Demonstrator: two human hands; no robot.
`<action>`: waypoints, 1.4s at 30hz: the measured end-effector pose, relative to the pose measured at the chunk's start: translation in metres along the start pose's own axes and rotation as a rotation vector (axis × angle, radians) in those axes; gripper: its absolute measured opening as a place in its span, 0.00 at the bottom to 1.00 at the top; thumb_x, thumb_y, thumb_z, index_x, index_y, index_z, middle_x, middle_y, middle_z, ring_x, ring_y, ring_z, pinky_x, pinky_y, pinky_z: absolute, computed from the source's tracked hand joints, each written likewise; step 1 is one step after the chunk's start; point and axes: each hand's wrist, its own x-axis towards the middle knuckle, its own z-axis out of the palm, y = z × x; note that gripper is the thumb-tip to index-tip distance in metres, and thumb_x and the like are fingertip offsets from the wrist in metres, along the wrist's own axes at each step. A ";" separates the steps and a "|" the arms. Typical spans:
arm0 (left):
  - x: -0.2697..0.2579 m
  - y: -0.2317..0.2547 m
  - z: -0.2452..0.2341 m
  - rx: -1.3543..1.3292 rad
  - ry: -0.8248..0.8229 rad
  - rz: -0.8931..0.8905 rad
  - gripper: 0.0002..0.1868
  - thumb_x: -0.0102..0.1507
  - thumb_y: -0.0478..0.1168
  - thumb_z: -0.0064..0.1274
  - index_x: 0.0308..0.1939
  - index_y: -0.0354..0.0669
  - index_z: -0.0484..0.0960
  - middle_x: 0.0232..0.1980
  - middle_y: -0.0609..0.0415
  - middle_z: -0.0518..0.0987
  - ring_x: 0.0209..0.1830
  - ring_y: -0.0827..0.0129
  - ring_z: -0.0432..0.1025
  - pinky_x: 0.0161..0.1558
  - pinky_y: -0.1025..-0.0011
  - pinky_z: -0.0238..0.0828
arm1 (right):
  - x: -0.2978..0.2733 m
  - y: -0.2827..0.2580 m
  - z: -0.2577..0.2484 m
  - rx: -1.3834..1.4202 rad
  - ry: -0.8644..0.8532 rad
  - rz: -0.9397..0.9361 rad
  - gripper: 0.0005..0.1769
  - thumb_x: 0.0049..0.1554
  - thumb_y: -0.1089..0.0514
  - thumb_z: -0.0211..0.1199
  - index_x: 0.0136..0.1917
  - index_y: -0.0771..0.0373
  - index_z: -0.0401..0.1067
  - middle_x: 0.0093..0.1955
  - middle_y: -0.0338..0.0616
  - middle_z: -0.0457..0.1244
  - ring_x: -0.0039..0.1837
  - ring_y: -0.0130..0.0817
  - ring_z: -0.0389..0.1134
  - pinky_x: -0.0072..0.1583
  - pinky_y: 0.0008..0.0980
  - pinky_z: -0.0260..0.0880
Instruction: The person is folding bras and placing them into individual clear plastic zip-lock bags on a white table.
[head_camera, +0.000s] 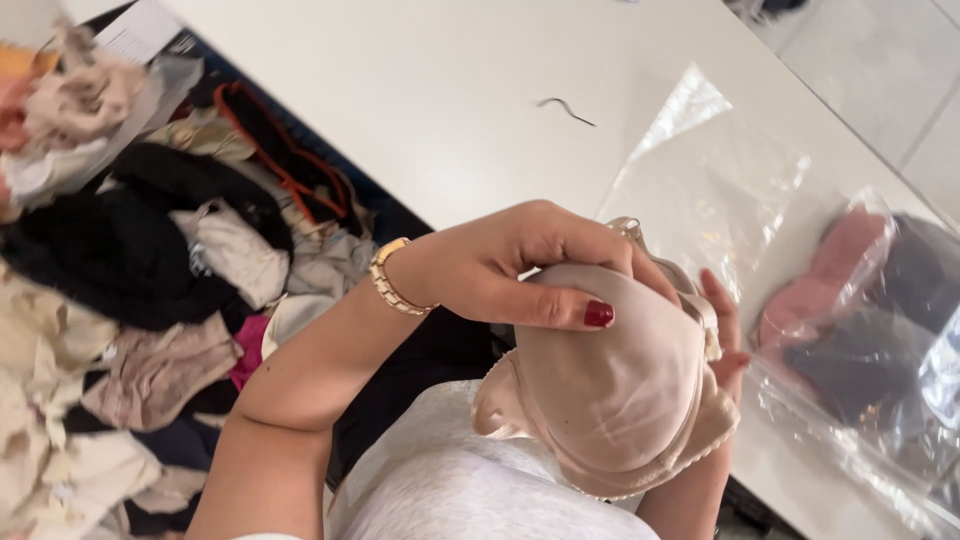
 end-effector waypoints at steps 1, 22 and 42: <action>0.006 -0.007 0.000 -0.015 -0.020 -0.007 0.18 0.72 0.51 0.41 0.50 0.40 0.75 0.66 0.45 0.75 0.67 0.56 0.72 0.70 0.55 0.70 | -0.001 -0.009 0.003 0.078 -0.008 -0.033 0.39 0.59 0.25 0.56 0.73 0.48 0.59 0.80 0.48 0.48 0.84 0.50 0.43 0.80 0.59 0.37; 0.035 -0.021 -0.063 0.536 -0.155 -0.261 0.20 0.67 0.36 0.46 0.18 0.49 0.67 0.16 0.67 0.59 0.14 0.81 0.50 0.20 0.81 0.47 | 0.029 -0.056 0.012 0.338 -0.427 -0.484 0.23 0.58 0.43 0.63 0.47 0.68 0.73 0.45 0.47 0.70 0.50 0.40 0.69 0.52 0.37 0.70; -0.036 -0.133 -0.040 0.164 0.397 -0.705 0.19 0.70 0.50 0.44 0.54 0.39 0.76 0.49 0.46 0.81 0.49 0.57 0.77 0.50 0.56 0.74 | 0.077 0.040 0.030 0.765 -0.159 0.037 0.38 0.61 0.69 0.55 0.81 0.59 0.47 0.35 0.44 0.66 0.33 0.28 0.71 0.33 0.27 0.75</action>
